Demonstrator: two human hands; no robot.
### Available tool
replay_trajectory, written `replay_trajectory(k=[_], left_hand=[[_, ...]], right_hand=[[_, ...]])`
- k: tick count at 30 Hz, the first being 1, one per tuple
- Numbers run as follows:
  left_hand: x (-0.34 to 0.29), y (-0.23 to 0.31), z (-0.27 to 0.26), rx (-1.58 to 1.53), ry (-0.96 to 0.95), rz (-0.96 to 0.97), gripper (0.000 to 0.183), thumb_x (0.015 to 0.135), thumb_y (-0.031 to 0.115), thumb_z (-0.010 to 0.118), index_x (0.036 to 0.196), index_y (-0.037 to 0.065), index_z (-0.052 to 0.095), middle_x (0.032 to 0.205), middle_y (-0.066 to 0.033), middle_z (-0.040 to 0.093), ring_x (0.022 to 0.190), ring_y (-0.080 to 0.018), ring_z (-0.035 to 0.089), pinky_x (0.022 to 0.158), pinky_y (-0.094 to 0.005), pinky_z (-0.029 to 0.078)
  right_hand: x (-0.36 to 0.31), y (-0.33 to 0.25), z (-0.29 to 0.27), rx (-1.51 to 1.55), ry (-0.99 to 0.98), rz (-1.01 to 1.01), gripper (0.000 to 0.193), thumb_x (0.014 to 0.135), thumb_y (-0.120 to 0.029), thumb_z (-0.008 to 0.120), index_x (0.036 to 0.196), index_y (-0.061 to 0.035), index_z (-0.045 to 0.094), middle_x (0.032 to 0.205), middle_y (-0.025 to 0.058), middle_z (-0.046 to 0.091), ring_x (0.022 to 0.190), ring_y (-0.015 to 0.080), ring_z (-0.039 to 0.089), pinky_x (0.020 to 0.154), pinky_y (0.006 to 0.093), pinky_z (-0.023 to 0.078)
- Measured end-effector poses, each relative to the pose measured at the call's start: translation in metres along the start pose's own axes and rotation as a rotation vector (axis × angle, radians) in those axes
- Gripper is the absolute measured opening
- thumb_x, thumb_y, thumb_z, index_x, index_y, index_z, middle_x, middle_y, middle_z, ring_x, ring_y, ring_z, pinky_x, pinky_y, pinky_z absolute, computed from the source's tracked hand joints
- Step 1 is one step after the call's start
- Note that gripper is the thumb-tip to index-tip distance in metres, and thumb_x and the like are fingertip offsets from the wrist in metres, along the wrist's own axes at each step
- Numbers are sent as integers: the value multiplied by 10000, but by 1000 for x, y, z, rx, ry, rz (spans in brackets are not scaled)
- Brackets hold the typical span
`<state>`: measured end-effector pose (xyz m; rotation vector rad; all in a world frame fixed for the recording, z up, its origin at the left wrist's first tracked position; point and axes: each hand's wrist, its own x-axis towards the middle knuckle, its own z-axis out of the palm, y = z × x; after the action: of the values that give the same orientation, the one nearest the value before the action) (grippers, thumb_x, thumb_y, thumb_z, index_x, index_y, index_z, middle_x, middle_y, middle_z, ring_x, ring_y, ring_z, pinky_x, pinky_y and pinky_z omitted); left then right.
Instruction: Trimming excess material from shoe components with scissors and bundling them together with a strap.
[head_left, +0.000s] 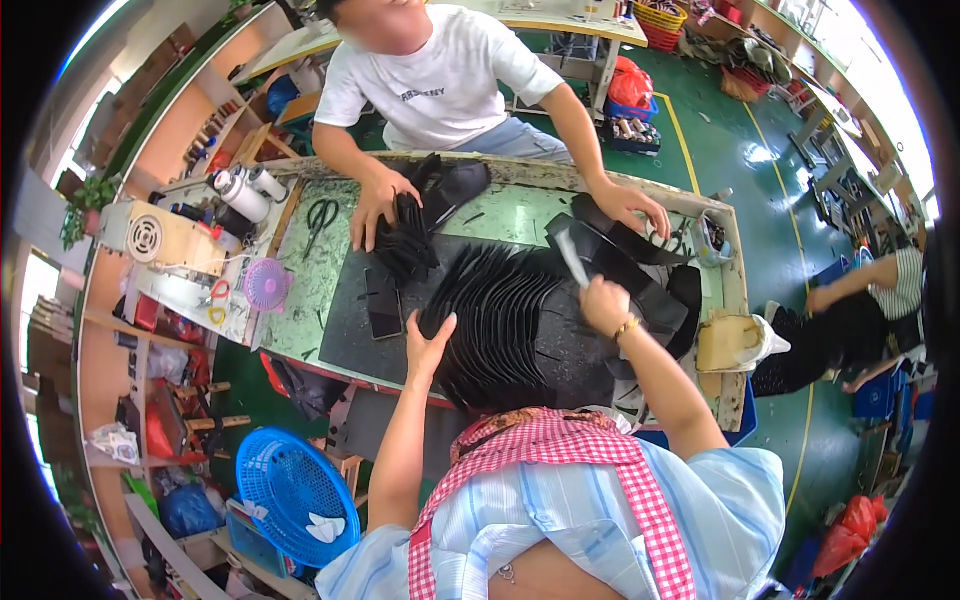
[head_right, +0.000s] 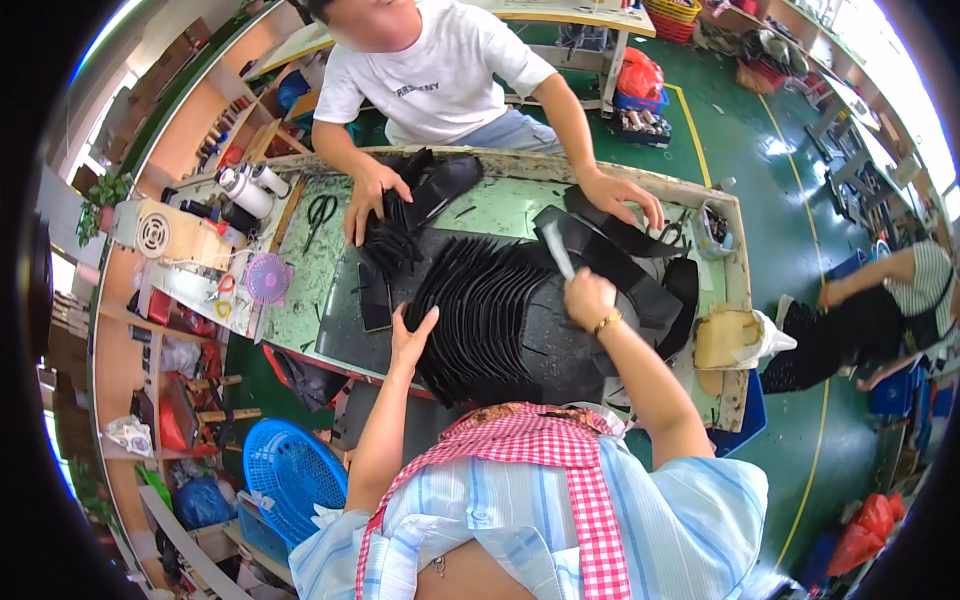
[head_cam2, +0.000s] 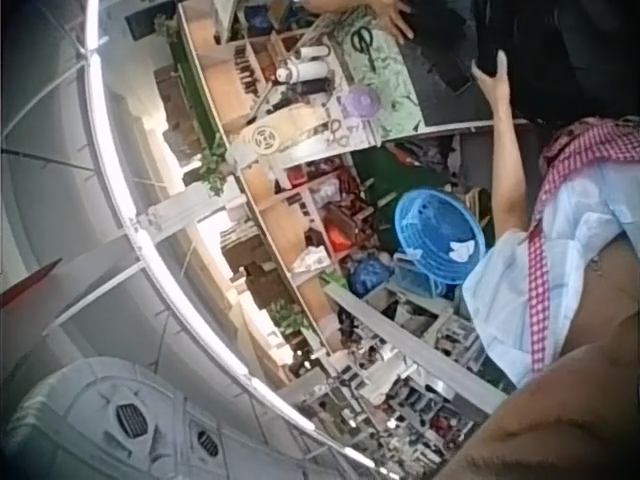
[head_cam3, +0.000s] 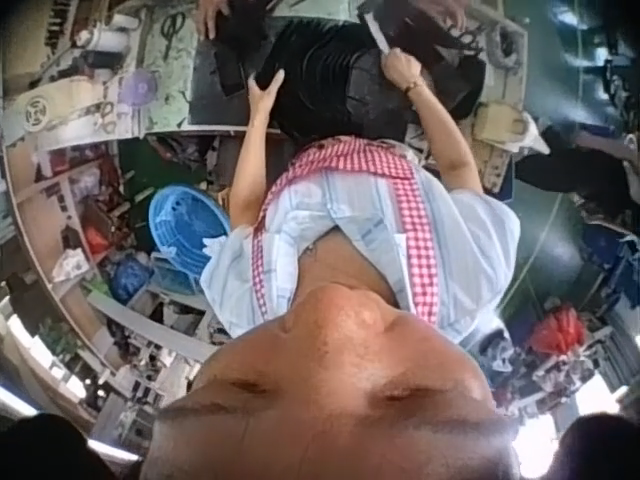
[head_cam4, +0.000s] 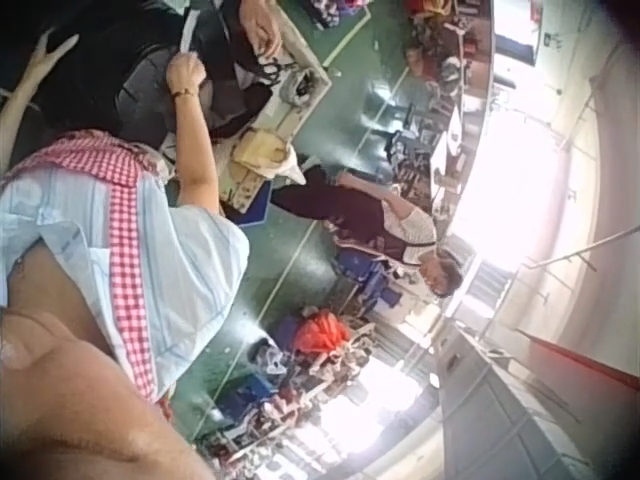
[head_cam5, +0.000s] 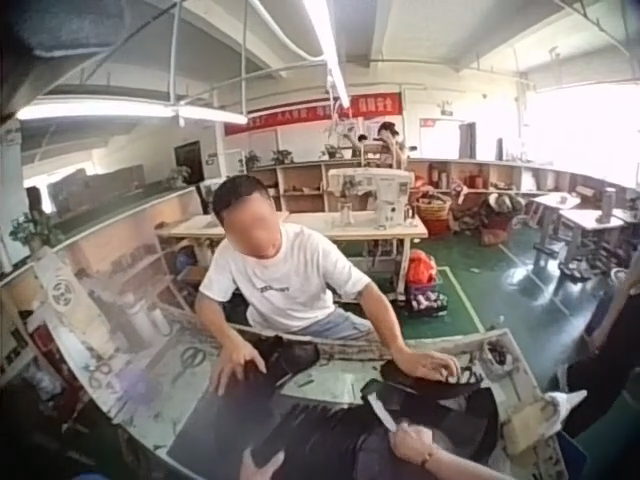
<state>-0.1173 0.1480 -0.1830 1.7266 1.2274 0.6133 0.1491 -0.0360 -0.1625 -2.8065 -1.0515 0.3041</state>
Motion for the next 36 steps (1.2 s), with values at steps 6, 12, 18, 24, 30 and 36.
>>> replay_trajectory(k=[6, 12, 18, 24, 30, 36], left_hand=[[-3, 29, -10, -303, -186, -168, 678, 677, 367, 786, 1153, -28, 507, 1056, -139, 598, 976, -193, 559, 874, -301, 425], [7, -21, 14, -856, -309, -358, 511, 926, 416, 453, 1225, 2, 479, 1209, -90, 533, 1096, -190, 506, 938, -330, 398], [8, -13, 19, -1246, -695, -708, 409, 931, 329, 417, 1170, 27, 554, 1139, -97, 606, 1012, -256, 587, 906, -391, 462], [1, 42, 3, -957, -789, -895, 550, 883, 508, 401, 1121, 53, 597, 1074, -86, 637, 947, -255, 606, 872, -410, 476], [15, 40, 23, -626, -854, -897, 702, 838, 642, 357, 1191, 70, 557, 1131, -98, 609, 1012, -260, 579, 914, -429, 443], [-3, 32, 18, -832, -764, -830, 724, 836, 652, 343, 1231, 73, 526, 1187, -111, 575, 1070, -286, 542, 941, -446, 420]], right_hand=[[-50, -36, 55, 215, -241, -360, 309, 885, -285, 437, 863, -1, 556, 749, 217, 624, 667, 368, 641, 607, 436, 514], [-56, -50, 63, 1626, -959, 364, 237, 887, -176, 407, 685, -96, 504, 471, -23, 328, 379, 103, 314, 344, 272, 247], [-44, -50, 147, 1903, -1239, 513, 354, 904, -288, 469, 996, 2, 650, 992, 144, 660, 845, 226, 649, 789, 331, 516], [-11, -17, 243, 1858, -1326, 369, 340, 911, -233, 440, 1038, 20, 630, 1066, 152, 633, 971, 249, 609, 920, 355, 448], [11, 47, 381, 1362, -1123, -216, 310, 902, -123, 376, 981, -4, 651, 1024, 133, 652, 950, 227, 608, 868, 318, 464], [-9, -53, 199, 1645, -1110, 982, 340, 874, -70, 331, 1065, -57, 611, 1189, 67, 579, 1073, 164, 526, 893, 265, 409]])
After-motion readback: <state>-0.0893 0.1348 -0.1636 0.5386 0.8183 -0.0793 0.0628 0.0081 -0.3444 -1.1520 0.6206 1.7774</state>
